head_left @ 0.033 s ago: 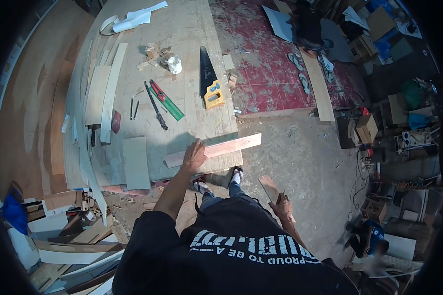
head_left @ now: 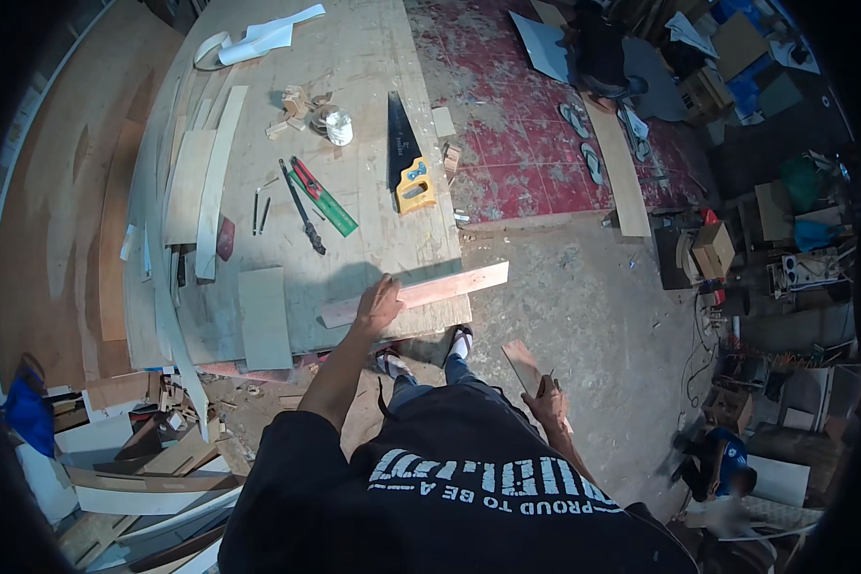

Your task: Measure and mark a wooden board using a square and pencil for a woodworking project.

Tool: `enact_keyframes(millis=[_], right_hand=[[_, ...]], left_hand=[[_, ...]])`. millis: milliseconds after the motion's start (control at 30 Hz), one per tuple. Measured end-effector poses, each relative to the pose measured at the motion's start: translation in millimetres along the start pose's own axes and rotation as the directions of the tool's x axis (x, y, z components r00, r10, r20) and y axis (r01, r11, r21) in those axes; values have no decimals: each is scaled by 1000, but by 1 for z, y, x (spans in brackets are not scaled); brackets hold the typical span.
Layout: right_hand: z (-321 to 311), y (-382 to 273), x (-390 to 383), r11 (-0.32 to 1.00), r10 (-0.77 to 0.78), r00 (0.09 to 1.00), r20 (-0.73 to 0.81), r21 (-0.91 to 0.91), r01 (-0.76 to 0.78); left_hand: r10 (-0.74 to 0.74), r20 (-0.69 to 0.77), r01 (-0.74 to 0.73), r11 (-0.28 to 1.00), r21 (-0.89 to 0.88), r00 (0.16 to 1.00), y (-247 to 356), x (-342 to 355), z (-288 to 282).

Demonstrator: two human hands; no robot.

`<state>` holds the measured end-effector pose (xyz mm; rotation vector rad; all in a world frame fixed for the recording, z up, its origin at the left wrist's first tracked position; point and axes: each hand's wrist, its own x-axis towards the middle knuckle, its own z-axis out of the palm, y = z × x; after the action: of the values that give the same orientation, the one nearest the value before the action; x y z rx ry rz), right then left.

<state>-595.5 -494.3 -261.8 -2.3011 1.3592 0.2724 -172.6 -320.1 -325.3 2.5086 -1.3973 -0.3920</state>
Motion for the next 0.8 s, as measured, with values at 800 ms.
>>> enact_keyframes(millis=[800], right_hand=[[-3, -195, 132, 691, -679, 725, -117, 233, 684]], left_hand=[[-722, 356, 84, -385, -919, 593, 112, -35, 75]])
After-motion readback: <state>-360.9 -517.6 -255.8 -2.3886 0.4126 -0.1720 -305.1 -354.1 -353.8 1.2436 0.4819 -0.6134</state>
